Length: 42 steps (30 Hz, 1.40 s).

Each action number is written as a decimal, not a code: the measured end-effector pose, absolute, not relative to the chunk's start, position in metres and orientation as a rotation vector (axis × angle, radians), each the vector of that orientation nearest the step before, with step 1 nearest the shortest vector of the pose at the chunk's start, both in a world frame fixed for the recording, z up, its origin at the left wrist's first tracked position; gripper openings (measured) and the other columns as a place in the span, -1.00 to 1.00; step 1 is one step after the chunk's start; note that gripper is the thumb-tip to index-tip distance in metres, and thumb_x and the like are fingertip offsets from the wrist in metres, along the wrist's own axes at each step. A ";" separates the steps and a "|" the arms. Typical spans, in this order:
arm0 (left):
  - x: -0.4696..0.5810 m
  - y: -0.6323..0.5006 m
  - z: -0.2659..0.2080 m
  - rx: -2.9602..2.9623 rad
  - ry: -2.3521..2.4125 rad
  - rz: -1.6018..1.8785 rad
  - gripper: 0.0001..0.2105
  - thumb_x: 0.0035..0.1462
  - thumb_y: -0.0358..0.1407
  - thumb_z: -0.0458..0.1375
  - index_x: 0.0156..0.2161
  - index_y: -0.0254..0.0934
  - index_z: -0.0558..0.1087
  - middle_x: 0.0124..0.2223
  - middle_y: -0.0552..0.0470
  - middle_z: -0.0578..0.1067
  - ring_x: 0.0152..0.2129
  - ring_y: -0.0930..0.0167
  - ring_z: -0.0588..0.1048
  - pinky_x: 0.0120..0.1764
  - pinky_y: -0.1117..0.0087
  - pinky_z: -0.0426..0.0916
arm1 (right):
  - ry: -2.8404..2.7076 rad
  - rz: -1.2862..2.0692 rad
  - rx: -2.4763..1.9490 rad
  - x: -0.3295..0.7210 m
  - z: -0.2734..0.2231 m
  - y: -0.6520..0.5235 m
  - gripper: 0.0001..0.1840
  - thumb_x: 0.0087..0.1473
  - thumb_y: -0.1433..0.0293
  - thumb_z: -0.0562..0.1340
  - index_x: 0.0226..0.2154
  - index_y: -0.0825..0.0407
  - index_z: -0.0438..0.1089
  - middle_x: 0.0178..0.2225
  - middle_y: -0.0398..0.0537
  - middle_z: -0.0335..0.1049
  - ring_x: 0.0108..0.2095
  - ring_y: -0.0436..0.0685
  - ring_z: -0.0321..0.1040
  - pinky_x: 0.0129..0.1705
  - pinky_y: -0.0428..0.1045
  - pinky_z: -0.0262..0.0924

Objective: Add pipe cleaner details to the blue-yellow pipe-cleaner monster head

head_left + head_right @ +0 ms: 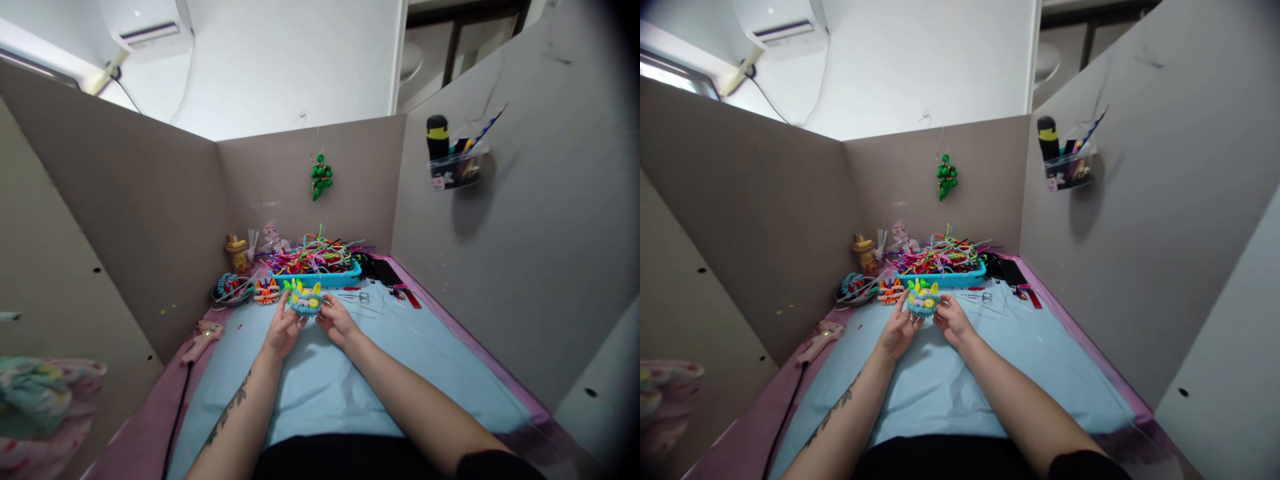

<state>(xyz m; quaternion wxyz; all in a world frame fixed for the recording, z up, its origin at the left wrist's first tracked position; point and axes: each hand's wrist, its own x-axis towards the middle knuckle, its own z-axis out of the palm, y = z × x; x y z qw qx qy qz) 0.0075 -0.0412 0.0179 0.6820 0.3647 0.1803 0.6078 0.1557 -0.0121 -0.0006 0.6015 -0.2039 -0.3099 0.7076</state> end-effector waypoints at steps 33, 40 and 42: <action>0.016 -0.035 0.009 0.712 0.590 1.455 -0.36 -0.18 -0.52 0.25 0.02 -0.12 0.15 -0.15 0.02 0.39 -0.25 0.40 0.46 -0.16 0.32 0.33 | -1.086 1.193 -0.575 0.143 0.002 -0.023 -0.67 -0.21 0.39 0.31 -0.35 -0.04 0.19 -0.42 -0.20 0.32 -0.41 0.03 0.26 -0.34 -0.07 0.16; 0.017 -0.034 0.006 0.758 0.648 1.467 -0.37 -0.16 -0.52 0.21 0.03 -0.10 0.13 -0.20 0.06 0.39 -0.32 0.46 0.45 -0.26 0.40 0.34 | -1.131 1.175 -0.551 0.143 0.002 -0.025 -0.71 -0.20 0.43 0.30 -0.37 -0.03 0.21 -0.43 -0.22 0.30 -0.41 0.01 0.25 -0.35 -0.08 0.13; 0.018 -0.035 0.006 0.768 0.675 1.473 -0.36 -0.17 -0.53 0.20 0.04 -0.10 0.12 -0.21 0.06 0.38 -0.34 0.47 0.45 -0.30 0.41 0.33 | -1.162 1.155 -0.555 0.143 0.003 -0.026 -0.72 -0.19 0.45 0.29 -0.37 -0.03 0.21 -0.43 -0.22 0.30 -0.41 0.01 0.25 -0.34 -0.08 0.12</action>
